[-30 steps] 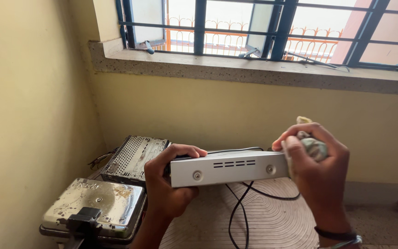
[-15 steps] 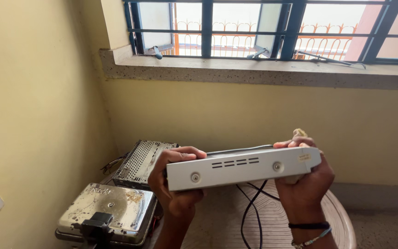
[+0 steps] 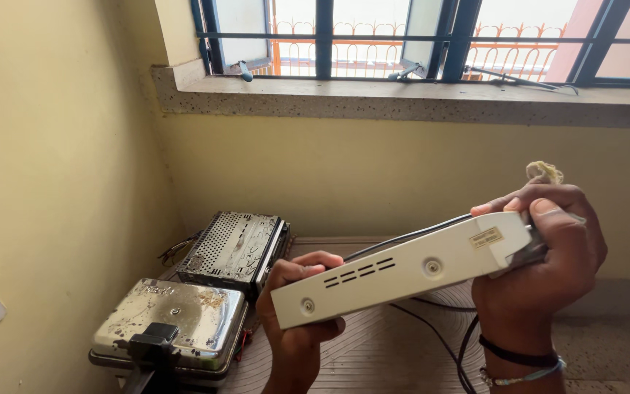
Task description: The person wipes the bottom, sides, back, and front of a white DVD player with a cloth. They rotate the device to clean different surfaces, including the back panel with ports and the front face, while it rests on a table.
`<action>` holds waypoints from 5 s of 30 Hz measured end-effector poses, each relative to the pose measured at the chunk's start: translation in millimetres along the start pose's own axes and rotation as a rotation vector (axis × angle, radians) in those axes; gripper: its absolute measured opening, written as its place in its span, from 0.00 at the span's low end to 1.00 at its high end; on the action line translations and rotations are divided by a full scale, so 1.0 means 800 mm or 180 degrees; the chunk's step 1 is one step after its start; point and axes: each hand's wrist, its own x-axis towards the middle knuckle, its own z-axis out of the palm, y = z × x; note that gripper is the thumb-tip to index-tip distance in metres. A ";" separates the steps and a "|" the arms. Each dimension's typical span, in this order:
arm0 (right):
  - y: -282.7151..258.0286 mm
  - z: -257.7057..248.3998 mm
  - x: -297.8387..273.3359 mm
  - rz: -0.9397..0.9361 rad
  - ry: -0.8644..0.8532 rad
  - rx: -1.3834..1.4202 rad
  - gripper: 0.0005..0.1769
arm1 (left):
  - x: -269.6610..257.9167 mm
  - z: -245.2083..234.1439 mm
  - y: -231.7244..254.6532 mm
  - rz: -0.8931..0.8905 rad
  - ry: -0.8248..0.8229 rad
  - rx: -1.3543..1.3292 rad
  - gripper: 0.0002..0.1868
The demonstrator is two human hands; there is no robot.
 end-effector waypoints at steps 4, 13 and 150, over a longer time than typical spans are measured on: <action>-0.011 0.021 -0.010 0.0371 -0.0002 0.0614 0.13 | -0.025 -0.027 -0.005 -0.0393 0.0101 -0.0187 0.12; -0.044 0.078 -0.044 0.0594 -0.0386 0.0890 0.10 | -0.051 -0.076 0.031 -0.0007 -0.0059 0.2897 0.08; 0.190 -0.098 -0.030 0.0187 -0.0825 -0.2353 0.06 | 0.068 -0.081 -0.038 -0.1056 -0.0319 0.1913 0.17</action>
